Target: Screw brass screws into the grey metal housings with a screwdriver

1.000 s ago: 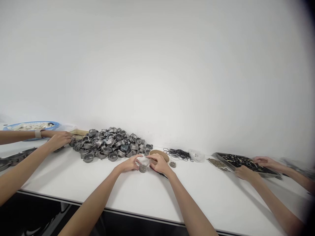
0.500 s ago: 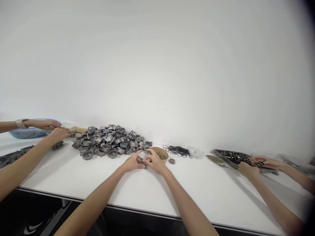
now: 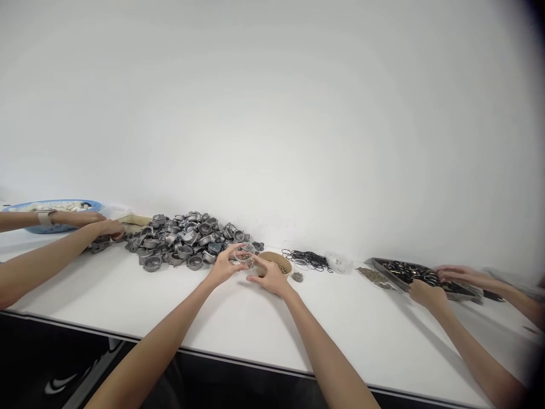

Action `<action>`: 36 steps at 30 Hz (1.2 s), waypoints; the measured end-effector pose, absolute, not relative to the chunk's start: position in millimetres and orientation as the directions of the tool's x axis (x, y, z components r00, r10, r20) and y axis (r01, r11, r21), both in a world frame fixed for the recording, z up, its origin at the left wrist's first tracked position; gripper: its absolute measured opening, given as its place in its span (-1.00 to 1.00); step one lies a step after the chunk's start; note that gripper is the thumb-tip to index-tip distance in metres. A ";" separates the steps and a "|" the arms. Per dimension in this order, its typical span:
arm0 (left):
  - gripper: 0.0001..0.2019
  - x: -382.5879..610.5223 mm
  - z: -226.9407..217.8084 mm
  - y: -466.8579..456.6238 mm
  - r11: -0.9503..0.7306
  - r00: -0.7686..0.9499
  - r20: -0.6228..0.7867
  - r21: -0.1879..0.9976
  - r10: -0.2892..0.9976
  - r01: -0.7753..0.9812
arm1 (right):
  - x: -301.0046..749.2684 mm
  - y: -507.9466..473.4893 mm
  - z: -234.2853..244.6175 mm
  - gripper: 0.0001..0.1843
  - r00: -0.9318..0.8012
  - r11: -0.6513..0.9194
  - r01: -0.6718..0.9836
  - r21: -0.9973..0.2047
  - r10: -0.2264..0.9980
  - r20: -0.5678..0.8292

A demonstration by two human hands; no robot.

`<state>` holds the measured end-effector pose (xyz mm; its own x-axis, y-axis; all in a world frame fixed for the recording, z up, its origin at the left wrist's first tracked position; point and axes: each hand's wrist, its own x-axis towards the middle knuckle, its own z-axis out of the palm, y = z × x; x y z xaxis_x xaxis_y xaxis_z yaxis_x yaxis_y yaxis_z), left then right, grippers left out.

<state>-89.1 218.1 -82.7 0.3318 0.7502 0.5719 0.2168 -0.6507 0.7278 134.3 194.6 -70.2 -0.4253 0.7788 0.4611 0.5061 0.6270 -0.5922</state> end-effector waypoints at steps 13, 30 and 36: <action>-0.53 -90.2 -75.4 208.6 -0.811 0.376 0.719 0.496 0.584 0.311 | 125.0 195.9 -67.2 -0.48 -0.349 0.702 0.472 -0.533 0.704 0.619; -0.46 -95.5 -82.4 218.9 -0.665 0.323 0.587 0.590 0.743 0.457 | 171.1 219.9 -64.4 -0.35 0.033 0.377 0.492 -0.785 0.893 0.449; -0.70 -98.8 -92.6 229.0 -0.681 0.452 0.510 0.540 0.732 0.494 | 213.1 215.5 -54.8 -0.60 0.086 0.232 0.649 -0.724 0.924 0.374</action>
